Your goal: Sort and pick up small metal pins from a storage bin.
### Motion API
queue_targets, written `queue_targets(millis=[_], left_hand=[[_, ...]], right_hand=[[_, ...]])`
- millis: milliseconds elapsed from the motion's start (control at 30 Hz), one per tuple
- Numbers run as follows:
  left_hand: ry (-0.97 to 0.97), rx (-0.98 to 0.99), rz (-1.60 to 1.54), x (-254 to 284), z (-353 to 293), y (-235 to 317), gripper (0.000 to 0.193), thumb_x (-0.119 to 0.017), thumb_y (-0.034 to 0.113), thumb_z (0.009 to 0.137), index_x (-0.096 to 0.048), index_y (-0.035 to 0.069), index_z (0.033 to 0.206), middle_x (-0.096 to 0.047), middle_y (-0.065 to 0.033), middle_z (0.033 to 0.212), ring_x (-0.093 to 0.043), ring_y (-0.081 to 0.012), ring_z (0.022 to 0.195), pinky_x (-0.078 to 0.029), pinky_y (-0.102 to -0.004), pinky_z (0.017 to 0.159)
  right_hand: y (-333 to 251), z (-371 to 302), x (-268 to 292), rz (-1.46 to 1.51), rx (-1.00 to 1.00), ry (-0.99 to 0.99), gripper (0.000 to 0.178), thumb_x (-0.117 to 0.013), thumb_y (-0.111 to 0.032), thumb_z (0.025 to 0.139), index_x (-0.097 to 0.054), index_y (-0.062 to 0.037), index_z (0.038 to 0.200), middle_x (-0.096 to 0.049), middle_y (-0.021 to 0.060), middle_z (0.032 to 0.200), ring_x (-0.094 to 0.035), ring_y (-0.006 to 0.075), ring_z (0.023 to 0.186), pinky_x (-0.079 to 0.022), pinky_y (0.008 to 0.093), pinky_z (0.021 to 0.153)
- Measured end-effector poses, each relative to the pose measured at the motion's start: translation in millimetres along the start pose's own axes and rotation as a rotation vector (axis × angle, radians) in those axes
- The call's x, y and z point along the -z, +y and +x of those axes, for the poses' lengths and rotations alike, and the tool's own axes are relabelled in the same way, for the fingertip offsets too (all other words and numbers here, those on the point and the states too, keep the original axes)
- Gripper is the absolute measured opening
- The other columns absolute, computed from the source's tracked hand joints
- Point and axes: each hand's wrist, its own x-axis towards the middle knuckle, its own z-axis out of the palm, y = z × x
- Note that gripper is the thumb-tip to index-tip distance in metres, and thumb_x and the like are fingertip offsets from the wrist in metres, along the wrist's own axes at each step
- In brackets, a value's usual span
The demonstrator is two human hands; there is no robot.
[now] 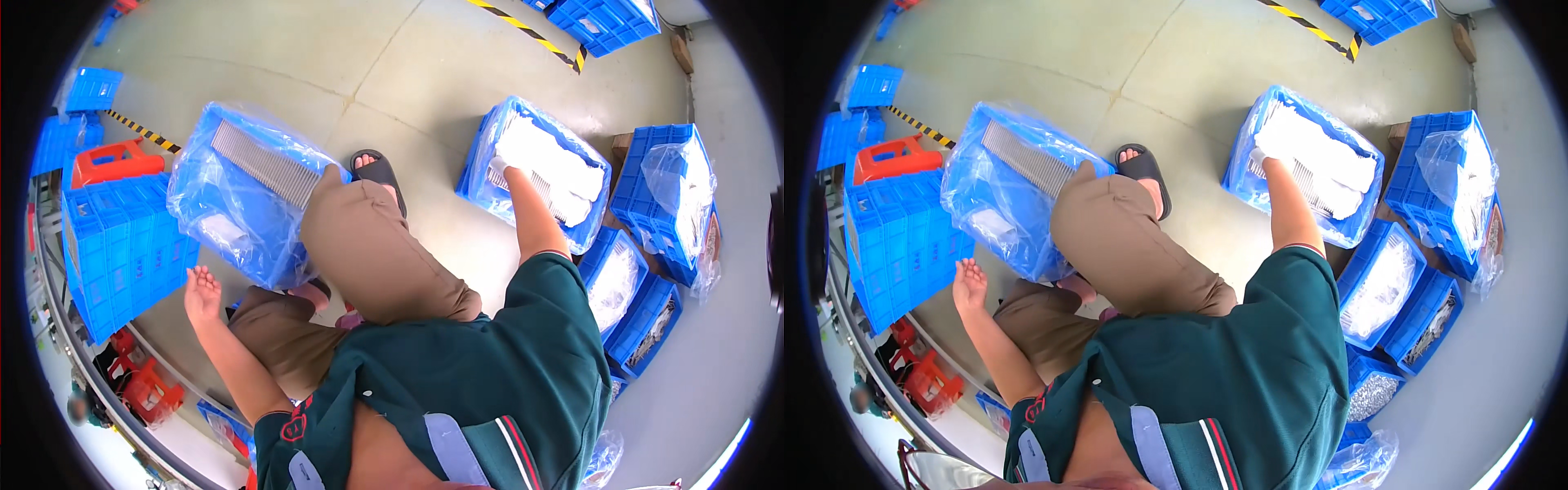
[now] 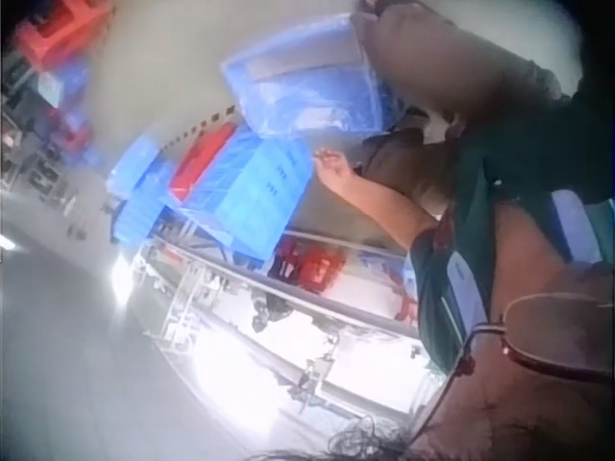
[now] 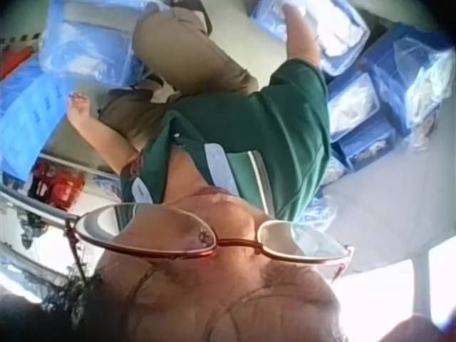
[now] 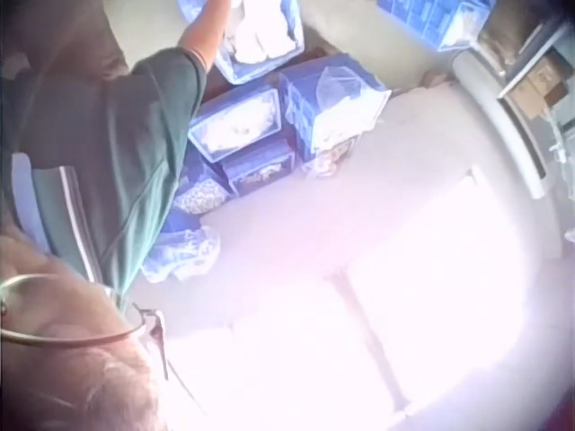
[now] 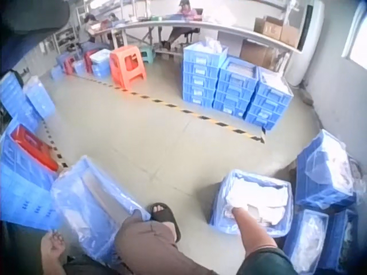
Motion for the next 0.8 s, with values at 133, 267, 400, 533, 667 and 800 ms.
queue_targets(millis=[133,267,400,533,667,800], left_hand=[[-0.039,-0.014,0.015,-6,-4,1,0.021,-0.050,0.031,0.086,-0.051,0.010,0.087,-0.053,0.0001,0.082,-0.047,-0.0104,0.069,-0.039,-0.0241,0.062],[-0.057,-0.031,0.031,0,-5,-1,0.022,-0.050,0.031,0.086,-0.051,0.010,0.087,-0.053,0.0001,0.082,-0.047,-0.0102,0.070,-0.039,-0.0238,0.062],[-0.030,-0.040,0.031,-3,-7,0,0.022,-0.050,0.032,0.086,-0.051,0.009,0.087,-0.053,0.0001,0.082,-0.047,-0.0101,0.069,-0.039,-0.0240,0.062],[-0.025,-0.041,0.054,-2,-10,0,0.021,-0.051,0.031,0.086,-0.051,0.009,0.087,-0.053,-0.0003,0.082,-0.047,-0.0103,0.069,-0.040,-0.0242,0.061],[0.022,-0.055,0.077,-5,-15,-5,0.021,-0.052,0.030,0.086,-0.052,0.009,0.086,-0.053,-0.0010,0.082,-0.046,-0.0105,0.069,-0.040,-0.0243,0.062],[-0.002,-0.063,0.063,-8,-21,-3,0.022,-0.052,0.030,0.085,-0.052,0.008,0.084,-0.053,-0.0011,0.081,-0.046,-0.0107,0.069,-0.039,-0.0246,0.062]], right_hand=[[-5,-7,-1,0.029,-0.028,-0.019,0.028,-0.047,-0.029,0.082,-0.057,-0.0057,0.094,-0.054,0.0145,0.086,-0.047,0.0275,0.080,-0.035,0.0341,0.070],[3,-12,14,0.057,-0.047,-0.038,0.027,-0.047,-0.029,0.082,-0.057,-0.0057,0.093,-0.054,0.0136,0.083,-0.046,0.0264,0.076,-0.034,0.0335,0.067],[-8,-21,13,0.081,-0.051,-0.069,0.027,-0.047,-0.029,0.082,-0.057,-0.0057,0.092,-0.053,0.0127,0.081,-0.046,0.0252,0.073,-0.034,0.0329,0.064],[-13,-27,16,0.105,-0.066,-0.101,0.026,-0.047,-0.029,0.082,-0.057,-0.0057,0.090,-0.053,0.0118,0.079,-0.045,0.0241,0.070,-0.033,0.0323,0.062],[-24,-41,7,0.124,-0.070,-0.139,0.025,-0.047,-0.028,0.082,-0.057,-0.0057,0.089,-0.053,0.0110,0.077,-0.045,0.0229,0.067,-0.033,0.0317,0.059],[-28,-39,19,0.117,-0.073,-0.175,0.025,-0.047,-0.028,0.083,-0.056,-0.0058,0.088,-0.052,0.0101,0.074,-0.044,0.0218,0.064,-0.032,0.0311,0.057]])
